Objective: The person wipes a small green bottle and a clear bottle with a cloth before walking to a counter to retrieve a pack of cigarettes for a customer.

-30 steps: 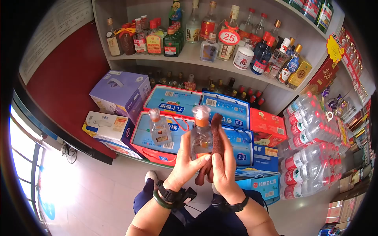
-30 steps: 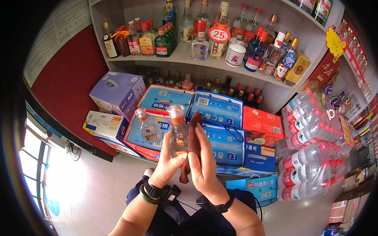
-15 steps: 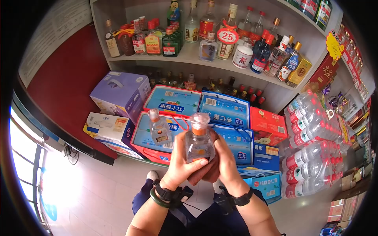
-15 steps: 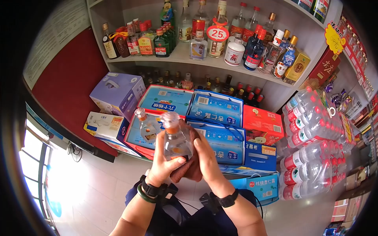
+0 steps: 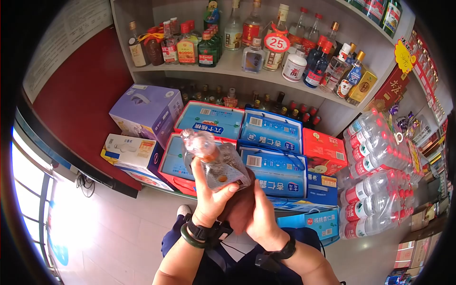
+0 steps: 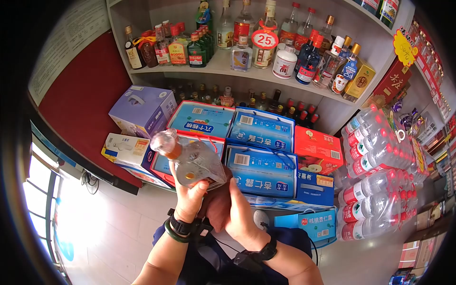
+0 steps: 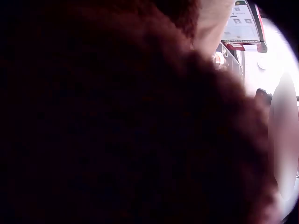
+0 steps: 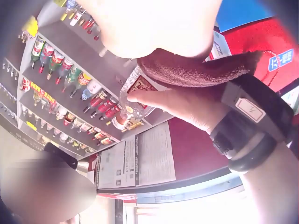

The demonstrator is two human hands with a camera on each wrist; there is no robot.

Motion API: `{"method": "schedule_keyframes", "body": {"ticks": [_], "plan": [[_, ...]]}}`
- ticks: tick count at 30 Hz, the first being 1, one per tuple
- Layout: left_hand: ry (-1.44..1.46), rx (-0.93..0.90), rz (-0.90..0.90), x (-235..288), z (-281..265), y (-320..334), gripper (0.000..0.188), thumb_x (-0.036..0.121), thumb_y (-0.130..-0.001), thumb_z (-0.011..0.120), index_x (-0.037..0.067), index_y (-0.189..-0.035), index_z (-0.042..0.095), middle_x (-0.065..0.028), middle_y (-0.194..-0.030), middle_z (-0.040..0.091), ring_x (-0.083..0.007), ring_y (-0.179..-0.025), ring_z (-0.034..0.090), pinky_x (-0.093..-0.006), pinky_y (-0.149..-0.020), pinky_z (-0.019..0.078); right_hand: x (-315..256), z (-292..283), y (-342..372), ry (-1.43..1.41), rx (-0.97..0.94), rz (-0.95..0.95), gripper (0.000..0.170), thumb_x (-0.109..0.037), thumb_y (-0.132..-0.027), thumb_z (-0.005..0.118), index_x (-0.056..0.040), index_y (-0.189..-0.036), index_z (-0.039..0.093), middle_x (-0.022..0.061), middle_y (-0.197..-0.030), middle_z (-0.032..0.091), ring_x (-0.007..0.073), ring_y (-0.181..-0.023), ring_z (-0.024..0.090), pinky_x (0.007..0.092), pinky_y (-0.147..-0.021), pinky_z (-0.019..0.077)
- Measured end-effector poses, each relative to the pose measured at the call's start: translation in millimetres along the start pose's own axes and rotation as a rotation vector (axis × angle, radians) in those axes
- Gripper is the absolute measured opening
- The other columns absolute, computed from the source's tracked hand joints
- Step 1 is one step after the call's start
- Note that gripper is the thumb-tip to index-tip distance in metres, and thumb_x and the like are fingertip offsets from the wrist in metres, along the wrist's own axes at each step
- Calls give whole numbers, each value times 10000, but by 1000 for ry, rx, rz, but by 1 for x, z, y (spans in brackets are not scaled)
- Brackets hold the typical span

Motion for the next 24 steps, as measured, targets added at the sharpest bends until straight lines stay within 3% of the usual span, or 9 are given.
{"method": "schedule_keyframes", "body": {"ticks": [4, 7, 8, 9, 12, 17, 19, 22, 24], "plan": [[174, 84, -189, -1, -3, -2, 1049, 367, -698, 854, 22, -1433, 190, -136, -1313, 403, -237, -1177, 456, -381, -984, 412, 8, 0, 8, 165, -127, 40, 465, -348, -1028, 405, -22, -1357, 436, 78, -1315, 533, 164, -1179, 514, 328, -1025, 395], [65, 41, -141, -7, 1, 0, 1040, 384, -697, 851, 14, -1425, 206, -136, -1293, 414, -243, -1161, 468, -380, -973, 417, -13, 0, 1, 161, -129, -56, 475, -347, -1029, 377, -15, -1365, 425, 99, -1330, 527, 200, -1210, 514, 353, -1032, 402], [-30, 25, -88, -8, 3, 0, 1033, 405, -693, 847, 3, -1415, 228, -138, -1265, 417, -249, -1157, 462, -384, -978, 404, -26, 16, 1, 101, -253, -95, 504, -363, -1029, 354, 1, -1373, 409, 117, -1339, 517, 224, -1231, 501, 372, -1044, 393], [-26, 23, -110, -11, 6, 2, 1039, 419, -666, 859, -11, -1395, 256, -138, -1246, 408, -254, -1166, 443, -389, -1000, 374, -29, 10, 1, 84, -271, 22, 524, -375, -1026, 350, -4, -1394, 390, 133, -1360, 500, 243, -1263, 476, 391, -1068, 367], [-20, -17, -133, -15, 21, 11, 1051, 429, -619, 880, -14, -1365, 287, -135, -1256, 397, -265, -1186, 416, -401, -1031, 338, -36, 7, -11, 67, -186, -104, 515, -367, -1027, 353, -25, -1411, 380, 130, -1383, 487, 245, -1278, 463, 397, -1083, 353], [-12, 46, -109, -19, 8, 9, 1076, 427, -617, 882, -13, -1379, 262, -137, -1245, 403, -267, -1168, 424, -410, -1019, 347, -16, -12, -12, 20, 8, 6, 480, -336, -1031, 362, -47, -1414, 388, 105, -1397, 484, 235, -1277, 467, 385, -1080, 363], [-16, 25, -67, -9, 3, -3, 1049, 428, -665, 859, 4, -1400, 242, -142, -1265, 413, -257, -1168, 440, -401, -997, 381, -11, -14, -8, 37, 16, 34, 483, -344, -1022, 385, -46, -1401, 402, 107, -1357, 517, 230, -1220, 518, 385, -1056, 387], [91, 70, -104, -3, 0, -8, 1037, 401, -700, 847, 38, -1428, 205, -134, -1286, 417, -242, -1161, 475, -389, -977, 425, -12, -4, -1, 177, -199, 162, 484, -397, -986, 456, -10, -1274, 495, 100, -1106, 625, 160, -895, 614, 307, -741, 500], [45, 77, -86, -10, -3, -7, 1036, 397, -703, 847, 38, -1428, 200, -133, -1288, 415, -241, -1153, 482, -385, -967, 434, -29, -2, -2, 246, -171, 41, 483, -395, -989, 443, -6, -1270, 497, 99, -1116, 625, 164, -907, 610, 307, -738, 496]]}}
Point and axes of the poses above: each hand's wrist, its own y-axis away from the middle knuckle, its own z-axis out of the palm, x = y × z, the point moved 9 cm from there along -y, towards the middle knuckle
